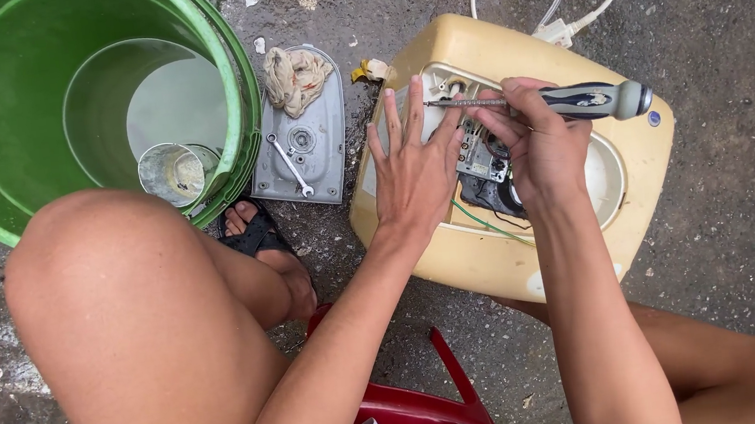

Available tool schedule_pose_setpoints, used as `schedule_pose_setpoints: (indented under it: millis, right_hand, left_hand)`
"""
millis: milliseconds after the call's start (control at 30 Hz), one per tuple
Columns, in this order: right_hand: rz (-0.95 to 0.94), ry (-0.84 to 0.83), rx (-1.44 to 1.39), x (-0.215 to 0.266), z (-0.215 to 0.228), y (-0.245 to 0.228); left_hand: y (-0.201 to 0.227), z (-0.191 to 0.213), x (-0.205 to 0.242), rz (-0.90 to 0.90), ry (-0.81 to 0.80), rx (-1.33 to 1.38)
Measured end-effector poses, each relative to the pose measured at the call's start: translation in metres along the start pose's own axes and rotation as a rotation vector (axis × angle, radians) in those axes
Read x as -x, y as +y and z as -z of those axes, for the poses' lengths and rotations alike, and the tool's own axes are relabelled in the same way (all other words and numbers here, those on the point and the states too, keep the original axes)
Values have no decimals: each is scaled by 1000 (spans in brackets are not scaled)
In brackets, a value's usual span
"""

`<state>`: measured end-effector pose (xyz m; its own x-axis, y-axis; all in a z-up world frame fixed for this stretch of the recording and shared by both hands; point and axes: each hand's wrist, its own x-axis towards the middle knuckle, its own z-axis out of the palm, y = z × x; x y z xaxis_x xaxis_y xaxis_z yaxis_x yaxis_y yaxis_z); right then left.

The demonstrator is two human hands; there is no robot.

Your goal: Reconnecting internal wiring and components of a water heater using a screwdriver and manual manipulation.

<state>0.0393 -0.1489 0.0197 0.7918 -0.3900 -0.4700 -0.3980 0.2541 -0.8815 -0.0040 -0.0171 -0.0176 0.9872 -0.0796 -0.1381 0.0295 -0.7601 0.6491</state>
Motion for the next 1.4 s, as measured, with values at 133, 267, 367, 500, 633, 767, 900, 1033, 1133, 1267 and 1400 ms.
schedule_pose_setpoints:
  millis: [133, 267, 367, 500, 633, 767, 900, 1033, 1133, 1267, 1400]
  right_hand:
    - [-4, 25, -30, 0, 2, 5]
    - [33, 79, -99, 2, 9, -6]
    - [69, 101, -78, 2, 20, -19]
    - [190, 65, -31, 24, 9, -47]
    - [193, 69, 81, 25, -1, -53]
    - [250, -8, 155, 23, -5, -51]
    - [268, -39, 191, 20, -10, -52]
    - [273, -86, 248, 23, -15, -55]
    - [277, -70, 275, 26, -20, -57]
    - [316, -107, 330, 25, -25, -54]
    - [365, -140, 378, 27, -29, -53]
  left_hand:
    - [0, -2, 1, 6, -3, -24]
    - [0, -3, 1, -2, 43, -60]
    - [1, -3, 1, 9, 47, -83]
    - [-7, -26, 0, -31, 110, -191]
    - [-4, -15, -2, 24, 49, -85]
    - [-4, -16, -1, 27, 53, -152]
    - [-1, -14, 0, 25, 80, -169]
    - [-3, -21, 1, -1, 129, -220]
    - [-2, -26, 2, -11, 162, -294]
    - [-3, -24, 2, -11, 136, -349]
    - [-6, -30, 3, -17, 133, -393]
